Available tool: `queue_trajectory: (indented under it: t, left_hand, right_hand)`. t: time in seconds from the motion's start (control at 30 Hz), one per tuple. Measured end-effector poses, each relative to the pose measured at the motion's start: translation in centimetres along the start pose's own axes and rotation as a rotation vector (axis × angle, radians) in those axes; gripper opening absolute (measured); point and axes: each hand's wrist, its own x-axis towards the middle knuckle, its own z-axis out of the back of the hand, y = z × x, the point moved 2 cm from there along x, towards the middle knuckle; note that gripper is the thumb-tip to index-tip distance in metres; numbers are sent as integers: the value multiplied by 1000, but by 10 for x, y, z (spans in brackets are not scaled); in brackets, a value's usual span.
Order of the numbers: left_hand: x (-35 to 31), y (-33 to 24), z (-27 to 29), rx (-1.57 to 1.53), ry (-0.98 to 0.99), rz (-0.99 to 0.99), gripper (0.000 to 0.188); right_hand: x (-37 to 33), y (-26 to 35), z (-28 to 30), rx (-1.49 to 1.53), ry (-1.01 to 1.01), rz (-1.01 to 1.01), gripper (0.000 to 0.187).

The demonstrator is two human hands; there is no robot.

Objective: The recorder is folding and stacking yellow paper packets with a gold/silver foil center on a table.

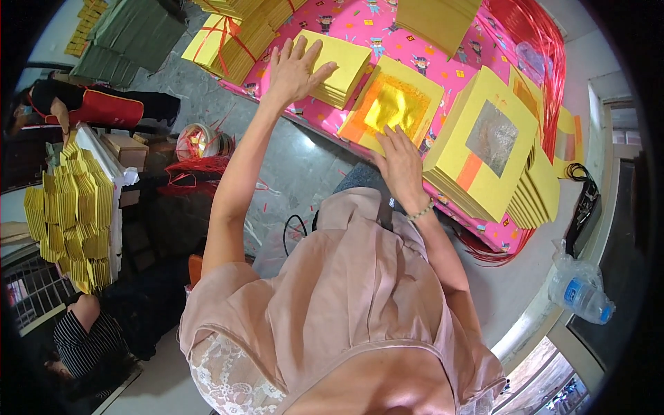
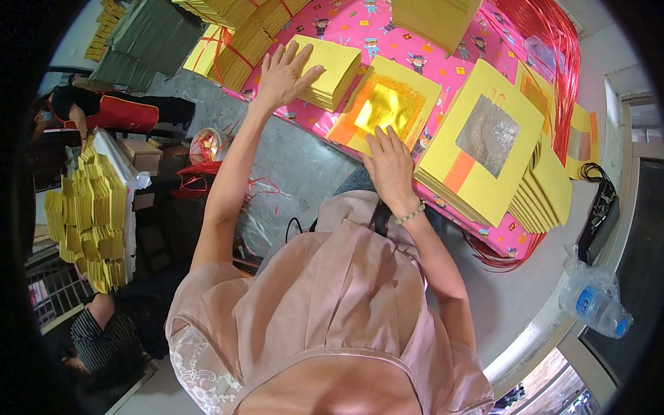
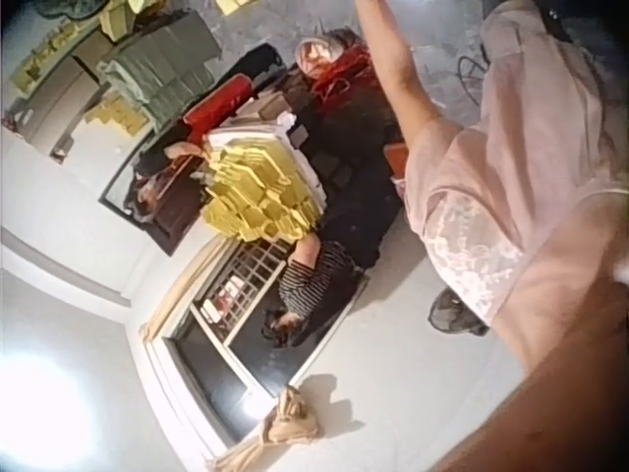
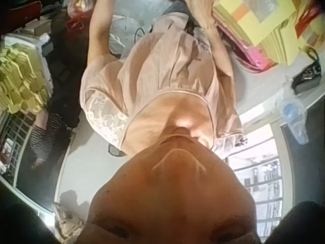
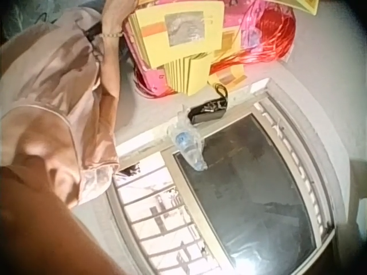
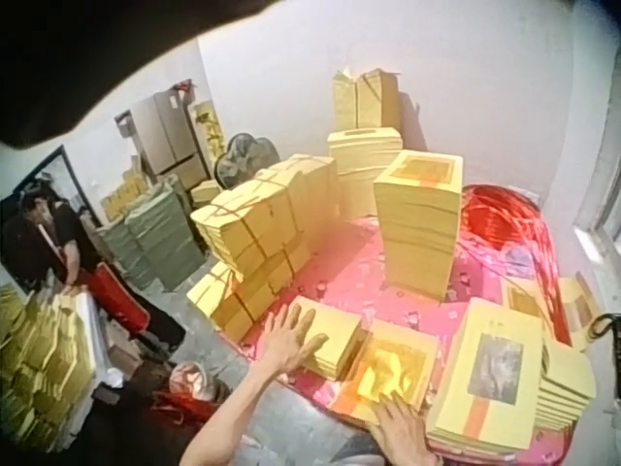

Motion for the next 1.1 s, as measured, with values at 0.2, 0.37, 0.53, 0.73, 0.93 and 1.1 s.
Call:
queue_trajectory:
  t: [0.2,0.37,0.53,0.73,0.93,1.1]
  left_hand:
    - [3,-5,28,46,-108,-72,71]
    - [-32,-44,70,-385,-273,-338,54]
    - [-86,-83,63,-483,217,-612,56]
    - [-93,-68,54,-784,283,-429,53]
    - [-96,-71,34,-805,140,-413,42]
    - [-89,-83,47,-884,38,-411,35]
  right_hand:
    - [4,0,2,73,-47,-24,29]
    - [3,3,7,108,-79,-53,26]
    - [-3,29,34,133,-76,7,21]
    - [-6,46,71,315,63,-67,20]
    - [-8,58,90,358,96,-25,22]
    - [-1,55,125,384,109,-13,33]
